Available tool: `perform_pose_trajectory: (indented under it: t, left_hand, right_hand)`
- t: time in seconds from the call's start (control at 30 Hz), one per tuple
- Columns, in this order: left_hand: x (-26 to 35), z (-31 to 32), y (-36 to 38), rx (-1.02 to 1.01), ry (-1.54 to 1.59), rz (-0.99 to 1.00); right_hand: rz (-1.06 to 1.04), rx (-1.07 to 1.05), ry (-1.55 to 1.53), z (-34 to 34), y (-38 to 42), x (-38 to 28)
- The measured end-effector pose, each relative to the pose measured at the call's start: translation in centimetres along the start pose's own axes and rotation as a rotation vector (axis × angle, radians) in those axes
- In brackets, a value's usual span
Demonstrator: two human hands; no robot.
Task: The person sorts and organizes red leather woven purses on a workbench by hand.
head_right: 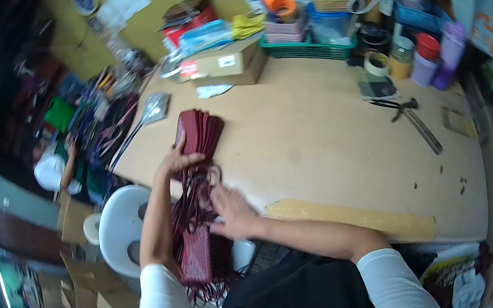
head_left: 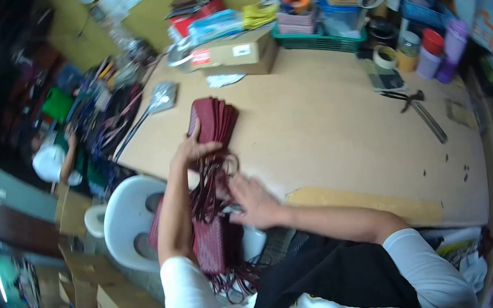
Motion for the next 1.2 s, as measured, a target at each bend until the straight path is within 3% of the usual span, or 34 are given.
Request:
perform_pose_trajectory:
  t: [0.07,0.1,0.17,0.23,0.27,0.3,0.33,0.4,0.43,0.47,0.5,0.57,0.6,0.63,0.67,0.7,0.77,0.83,0.9,0.97,1.0,1.07,1.1,1.17,1.2]
  left_hand:
    - [2.3,2.9,0.6,0.068,-0.135,-0.068]
    - [2.7,-4.6,0.8,0.129,-0.299,-0.119]
    - [1.7,-2.1,0.4,0.044,-0.162,-0.104]
    - [-1.4,-0.4,-4.1,-0.022,-0.281,-0.044]
    - [2.8,-1.9,-0.5,-0.02,-0.225,-0.121]
    - [2.5,-2.5,-0.8,-0.048,-0.241,-0.083]
    - [1.9,-3.2,-1.2,-0.036,-0.229,-0.034]
    - [2.1,-3.2,-1.3,-0.027,-0.211,0.02]
    - [2.6,-3.7,-0.8,-0.015,-0.139,-0.018]
    - [2.9,-3.8,-0.2,-0.007,-0.063,-0.062]
    - [3.5,-3.6,0.4,-0.007,-0.058,-0.057]
    - [5.4,-3.0,1.9,0.11,-0.291,-0.162]
    - [7.8,-2.7,3.8,0.175,-0.374,-0.214]
    - [8.6,-1.8,4.6,0.176,-0.376,-0.21]
    - [9.2,-1.2,5.5,0.313,-0.496,-0.098]
    - [10.0,-0.4,6.5,0.446,-0.612,0.014]
    - [12.5,2.9,9.3,0.361,-0.591,0.257]
    - [13.0,6.3,11.4,0.182,-0.714,0.299]
    - [12.4,7.5,12.4,0.07,-0.622,0.208]
    - [12.0,7.0,13.1,0.092,-0.591,0.235]
    - [11.4,6.8,13.9,0.114,-0.554,0.258]
    - [9.2,7.8,13.7,0.304,-0.657,0.388]
    - [9.1,7.6,13.8,0.363,-0.696,0.429]
    - [9.4,7.4,13.8,0.1,-0.738,0.3]
    - [9.3,7.6,13.9,0.089,-0.753,0.297]
  right_hand:
    - [0.065,0.033,0.128,1.7,3.0,-2.3]
    - [-0.04,0.152,0.109,0.4,-2.1,-4.5]
    - [-0.028,-0.044,0.091,0.7,0.4,-4.6]
    - [-0.074,-0.106,-0.089,-1.9,2.8,-1.8]
    - [-0.022,-0.025,-0.031,-5.2,4.2,-0.7]
    - [0.027,0.054,0.032,-8.9,6.3,0.8]
    - [-0.045,0.459,0.598,-9.9,9.2,5.9]
    - [0.332,0.593,0.754,-17.8,16.9,13.3]
    - [0.62,0.762,0.725,-21.2,21.9,15.9]
    - [0.893,0.858,0.905,-24.4,26.7,16.5]
    - [1.206,0.784,0.649,-26.8,30.9,17.0]
    - [1.268,0.947,1.044,-25.4,37.6,20.1]
    - [1.27,0.95,1.047,-25.7,38.7,20.3]
    - [1.279,0.888,0.819,-25.8,39.6,21.1]
    - [1.274,0.826,0.594,-26.0,39.8,21.8]
    - [1.275,0.829,0.596,-26.7,39.7,21.1]
    - [1.272,1.236,-0.404,-26.9,39.5,19.5]
    - [1.201,1.306,-0.575,-26.1,38.9,19.9]
    - [1.114,1.374,-0.747,-24.9,39.4,21.4]
    - [1.312,0.858,0.447,-24.6,39.7,23.6]
    - [1.284,0.839,0.448,-25.4,38.2,22.1]
    - [1.262,0.806,0.803,-27.9,34.0,16.2]
    - [1.208,0.782,0.802,-28.1,32.3,17.5]
    - [0.777,0.733,0.842,-27.8,28.6,21.2]
    - [0.731,0.739,1.005,-27.1,27.1,22.8]
Point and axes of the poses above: each hand's wrist, its own y-axis away from the middle knuckle, its own z-axis out of the palm, x = y × z, the point moved 3 cm from there along -y, towards the middle knuckle, and after that the axes turned 6 degrees about -x, right-handed, at the moved point
